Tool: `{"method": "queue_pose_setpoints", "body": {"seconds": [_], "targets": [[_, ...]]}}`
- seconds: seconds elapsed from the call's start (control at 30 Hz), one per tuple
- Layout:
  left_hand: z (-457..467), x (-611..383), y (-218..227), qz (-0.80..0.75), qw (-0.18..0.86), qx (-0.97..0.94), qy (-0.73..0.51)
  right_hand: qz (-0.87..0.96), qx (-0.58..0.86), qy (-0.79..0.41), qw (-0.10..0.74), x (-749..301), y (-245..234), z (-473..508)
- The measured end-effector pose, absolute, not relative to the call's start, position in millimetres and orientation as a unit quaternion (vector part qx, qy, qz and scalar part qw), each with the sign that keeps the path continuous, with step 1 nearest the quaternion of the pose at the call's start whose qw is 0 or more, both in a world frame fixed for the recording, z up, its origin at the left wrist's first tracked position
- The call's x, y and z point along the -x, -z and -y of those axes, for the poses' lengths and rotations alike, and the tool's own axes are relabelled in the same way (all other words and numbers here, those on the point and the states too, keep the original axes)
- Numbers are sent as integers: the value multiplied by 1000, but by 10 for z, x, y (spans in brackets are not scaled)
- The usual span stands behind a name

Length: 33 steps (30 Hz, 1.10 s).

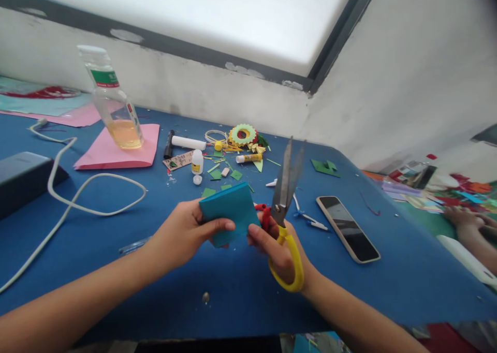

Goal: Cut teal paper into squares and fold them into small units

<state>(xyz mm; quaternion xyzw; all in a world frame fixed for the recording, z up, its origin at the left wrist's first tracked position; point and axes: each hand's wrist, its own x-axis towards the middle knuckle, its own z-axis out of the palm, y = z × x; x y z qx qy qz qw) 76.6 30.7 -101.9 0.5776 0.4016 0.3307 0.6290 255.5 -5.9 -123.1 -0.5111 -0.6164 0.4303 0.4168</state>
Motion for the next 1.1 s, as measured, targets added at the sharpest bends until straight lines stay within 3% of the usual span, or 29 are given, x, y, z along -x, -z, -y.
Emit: {"method": "queue_pose_setpoints", "body": {"seconds": [0.17,0.27,0.6,0.8,1.1], "targets": [[-274,-730,1037,-409,502,-600,-470,602,522,-386,463,-2591,1259,60],[-256,-721,1093,-401,437,-646,-481,604,517,-380,473,-2597,1264,50],[-253,-710,1139,-389,436,-661,-470,618,497,-406,455,-2578,1285,84],[-263,-652,1167,-338,394,-698,-494,541,457,-489,509,-2584,1329,41],[-278,-608,1150,-324,178,-760,-535,666,464,-428,398,-2725,1444,44]]}}
